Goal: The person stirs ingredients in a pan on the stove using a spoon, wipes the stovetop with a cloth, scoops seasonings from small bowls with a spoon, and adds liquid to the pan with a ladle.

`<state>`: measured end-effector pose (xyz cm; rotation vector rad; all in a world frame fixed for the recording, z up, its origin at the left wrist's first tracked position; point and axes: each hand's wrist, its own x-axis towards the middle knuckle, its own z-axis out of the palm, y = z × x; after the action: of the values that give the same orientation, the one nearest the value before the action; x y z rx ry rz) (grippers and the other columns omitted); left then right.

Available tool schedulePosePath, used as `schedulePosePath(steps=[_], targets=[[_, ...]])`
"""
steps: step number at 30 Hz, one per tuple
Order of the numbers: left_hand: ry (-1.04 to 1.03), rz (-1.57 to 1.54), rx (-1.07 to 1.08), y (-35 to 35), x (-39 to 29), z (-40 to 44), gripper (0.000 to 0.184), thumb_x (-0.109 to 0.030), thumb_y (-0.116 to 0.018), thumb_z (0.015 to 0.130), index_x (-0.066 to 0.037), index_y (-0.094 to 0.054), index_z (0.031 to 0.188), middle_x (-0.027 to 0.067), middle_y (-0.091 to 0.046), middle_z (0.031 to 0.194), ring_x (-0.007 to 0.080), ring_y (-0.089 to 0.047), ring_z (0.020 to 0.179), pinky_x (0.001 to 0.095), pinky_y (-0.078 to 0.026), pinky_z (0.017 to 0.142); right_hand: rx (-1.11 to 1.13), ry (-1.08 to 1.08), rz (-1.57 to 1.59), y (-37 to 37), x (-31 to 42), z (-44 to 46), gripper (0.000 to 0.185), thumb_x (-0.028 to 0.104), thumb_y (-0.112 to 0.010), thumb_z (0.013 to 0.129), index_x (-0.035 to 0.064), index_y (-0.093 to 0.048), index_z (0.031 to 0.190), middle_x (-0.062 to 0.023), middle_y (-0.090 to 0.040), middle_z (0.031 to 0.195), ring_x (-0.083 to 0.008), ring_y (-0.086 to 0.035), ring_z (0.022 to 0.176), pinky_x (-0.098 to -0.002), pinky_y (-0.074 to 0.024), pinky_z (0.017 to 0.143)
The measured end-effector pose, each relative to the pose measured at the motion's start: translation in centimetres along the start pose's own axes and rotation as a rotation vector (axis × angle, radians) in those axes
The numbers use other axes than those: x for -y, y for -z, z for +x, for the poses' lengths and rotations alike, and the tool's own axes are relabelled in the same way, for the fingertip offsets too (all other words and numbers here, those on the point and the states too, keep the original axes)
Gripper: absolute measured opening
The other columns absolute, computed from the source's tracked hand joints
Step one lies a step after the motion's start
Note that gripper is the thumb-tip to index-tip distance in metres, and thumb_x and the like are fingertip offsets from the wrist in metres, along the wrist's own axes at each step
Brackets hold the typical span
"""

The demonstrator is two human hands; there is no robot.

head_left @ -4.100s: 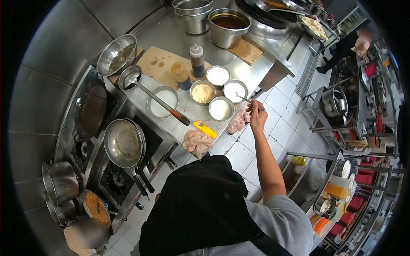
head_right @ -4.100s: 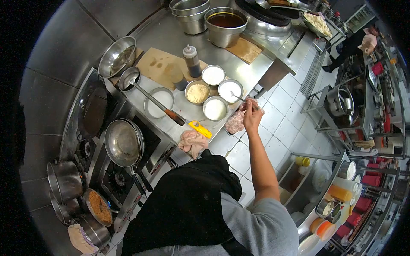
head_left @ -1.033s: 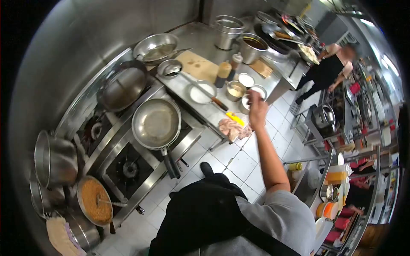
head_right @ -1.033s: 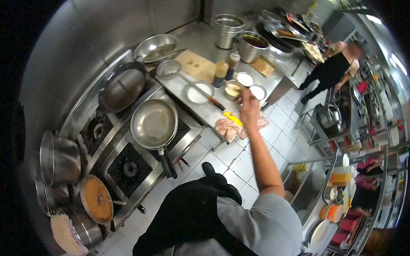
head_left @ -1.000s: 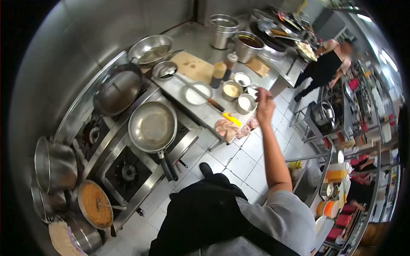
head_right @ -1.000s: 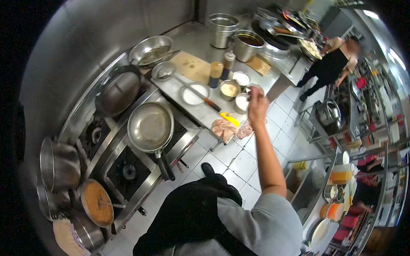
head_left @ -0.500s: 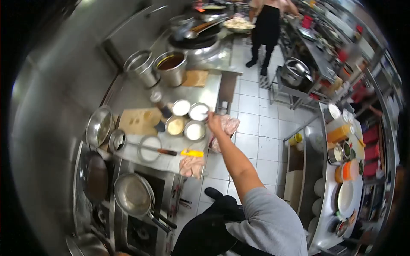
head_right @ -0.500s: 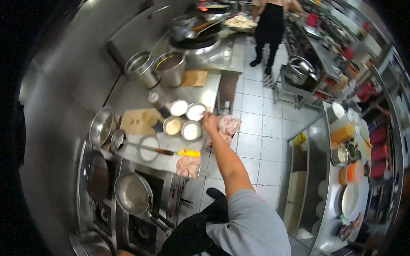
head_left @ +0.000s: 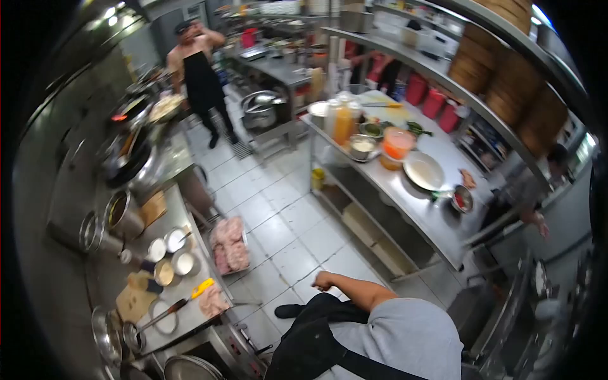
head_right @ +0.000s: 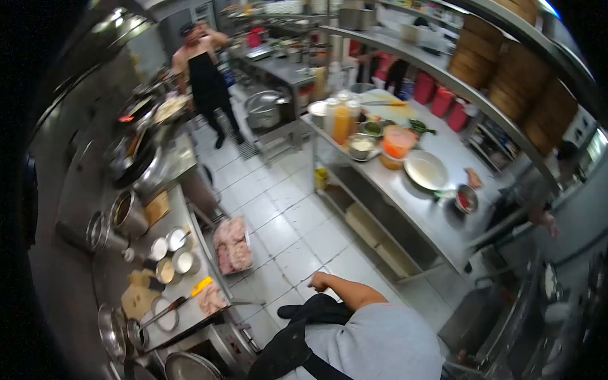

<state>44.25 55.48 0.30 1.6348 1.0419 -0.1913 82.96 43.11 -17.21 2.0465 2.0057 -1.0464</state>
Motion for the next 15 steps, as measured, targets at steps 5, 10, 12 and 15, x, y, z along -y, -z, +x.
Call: schedulePosePath(steps=[5, 10, 12, 15], targets=[[-0.118, 0.121, 0.150, -2.5, -2.3, 1.0, 0.033, -0.029, -0.067, 0.083, 0.001, -0.062, 0.097, 0.0136, -0.065, 0.078, 0.0179, -0.061, 0.073, 0.0336, -0.047, 0.066, 0.002, -0.465, 0.639, -5.7, -5.5, -15.9, 0.043, 0.036, -0.066, 0.081, 0.0039, -0.063, 0.110, -0.0085, -0.071, 0.092, -0.0206, -0.067, 0.081, -0.0377, -0.0538, 0.062], [-0.215, 0.224, 0.217, -4.1, -5.9, 1.1, 0.035, -0.030, -0.067, 0.082, 0.001, -0.063, 0.097, 0.0141, -0.065, 0.079, 0.0182, -0.062, 0.075, 0.0340, -0.047, 0.068, -0.439, -0.754, 0.889, -2.1, -7.7, -20.9, 0.029, 0.026, -0.063, 0.084, 0.0014, -0.065, 0.100, -0.0104, -0.070, 0.094, -0.0207, -0.069, 0.073, -0.0345, -0.0560, 0.061], [-0.246, 0.259, 0.230, -4.5, -7.4, 1.0, 0.036, -0.031, -0.068, 0.082, 0.001, -0.063, 0.097, 0.0143, -0.066, 0.079, 0.0183, -0.062, 0.076, 0.0341, -0.048, 0.069, -0.617, -0.864, 1.308, 0.8, -5.7, -20.6, 0.033, 0.029, -0.060, 0.087, -0.0009, -0.065, 0.100, -0.0122, -0.069, 0.092, -0.0219, -0.068, 0.072, -0.0347, -0.0561, 0.059], [-0.291, 0.308, 0.248, -5.6, -10.2, 2.1, 0.037, -0.031, -0.068, 0.081, 0.002, -0.063, 0.097, 0.0146, -0.066, 0.080, 0.0185, -0.062, 0.077, 0.0344, -0.048, 0.070, -0.515, -0.731, 1.267, 2.9, -5.8, -18.1, 0.034, 0.030, -0.061, 0.087, 0.0006, -0.065, 0.104, -0.0120, -0.069, 0.091, -0.0213, -0.068, 0.071, -0.0348, -0.0556, 0.056]])
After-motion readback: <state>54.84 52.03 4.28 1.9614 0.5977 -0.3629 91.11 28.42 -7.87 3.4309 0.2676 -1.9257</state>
